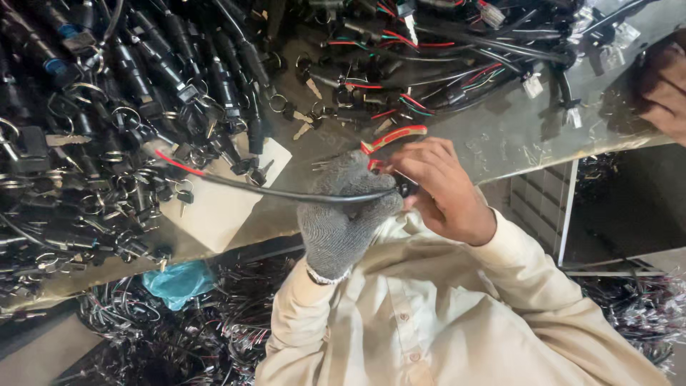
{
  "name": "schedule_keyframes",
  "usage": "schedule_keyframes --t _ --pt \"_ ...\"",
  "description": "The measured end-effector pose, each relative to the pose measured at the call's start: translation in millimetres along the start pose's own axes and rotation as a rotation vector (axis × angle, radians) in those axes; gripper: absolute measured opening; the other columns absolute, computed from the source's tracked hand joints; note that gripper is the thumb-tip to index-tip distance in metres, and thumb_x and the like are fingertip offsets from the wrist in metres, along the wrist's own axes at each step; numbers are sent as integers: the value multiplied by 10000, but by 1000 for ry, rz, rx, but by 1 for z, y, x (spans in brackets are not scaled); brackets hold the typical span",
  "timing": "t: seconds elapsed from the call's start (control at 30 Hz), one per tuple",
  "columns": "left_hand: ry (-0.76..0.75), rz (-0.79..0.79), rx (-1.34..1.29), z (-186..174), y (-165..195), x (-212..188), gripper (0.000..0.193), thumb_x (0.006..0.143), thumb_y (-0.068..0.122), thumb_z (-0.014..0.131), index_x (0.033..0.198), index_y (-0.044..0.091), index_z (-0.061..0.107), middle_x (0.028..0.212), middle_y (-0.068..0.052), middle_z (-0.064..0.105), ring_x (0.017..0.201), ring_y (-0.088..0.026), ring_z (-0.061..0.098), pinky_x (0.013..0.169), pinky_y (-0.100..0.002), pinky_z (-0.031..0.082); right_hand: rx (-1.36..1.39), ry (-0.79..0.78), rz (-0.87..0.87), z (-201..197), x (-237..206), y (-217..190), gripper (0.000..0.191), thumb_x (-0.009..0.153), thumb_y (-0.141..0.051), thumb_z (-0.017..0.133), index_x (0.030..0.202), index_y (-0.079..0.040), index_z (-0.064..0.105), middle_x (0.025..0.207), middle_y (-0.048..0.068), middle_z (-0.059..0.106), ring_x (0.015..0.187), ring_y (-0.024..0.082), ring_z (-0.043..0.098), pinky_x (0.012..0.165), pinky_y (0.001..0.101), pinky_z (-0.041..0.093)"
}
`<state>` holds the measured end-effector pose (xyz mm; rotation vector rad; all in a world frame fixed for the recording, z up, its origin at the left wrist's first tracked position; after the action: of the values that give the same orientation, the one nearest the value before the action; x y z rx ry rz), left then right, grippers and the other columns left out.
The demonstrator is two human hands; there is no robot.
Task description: The person holds a black cable at a workbench and uses red-handled pliers to cut and strip the outer insulation from its ends, exposing inner red and green wires. They reposition the cable repeatedly and work on each end one at a time, with piles of similar cable assemblies around the bench.
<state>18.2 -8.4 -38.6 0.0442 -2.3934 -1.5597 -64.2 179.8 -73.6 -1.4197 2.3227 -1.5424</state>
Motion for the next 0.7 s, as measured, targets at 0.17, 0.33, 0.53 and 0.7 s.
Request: schedule_keyframes --t 0.17,0.33,0.53,0.7 --pt "-101 102 59 -2 2 10 301 919 181 855 1147 70 695 1054 -76 739 980 -223 730 952 -335 576 31 -55 134 3 -4 1 522 850 -21 681 1358 -19 559 1087 150 582 940 355 572 806 409 488" --pt "-128 -165 -180 -2 -2 9 513 926 215 802 1354 41 578 1097 -68 764 989 -210 777 877 -327 620 237 -8 245 8 -8 -6 410 969 -148 646 1330 21 553 900 121 572 754 252 546 707 370 462" --pt "-2 144 272 12 4 0 275 962 174 757 1190 71 643 1121 -122 707 1023 -306 685 917 -424 520 672 -17 474 16 -17 10 244 1071 -236 559 1115 2 595 799 41 538 705 109 467 638 303 399" --pt "-291 -110 -159 9 -15 2 196 989 197 749 1146 79 740 1131 -63 763 1060 -253 746 977 -398 570 710 -128 439 33 -35 21 228 1024 -241 597 965 -26 642 702 -35 549 650 72 501 569 261 406"
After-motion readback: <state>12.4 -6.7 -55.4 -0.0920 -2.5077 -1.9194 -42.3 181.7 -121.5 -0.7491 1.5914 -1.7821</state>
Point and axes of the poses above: each hand's wrist, its own x-axis towards the middle knuckle, its own z-axis out of the palm, y = z × x, the point moved 1 cm from there along x, towards the middle knuckle
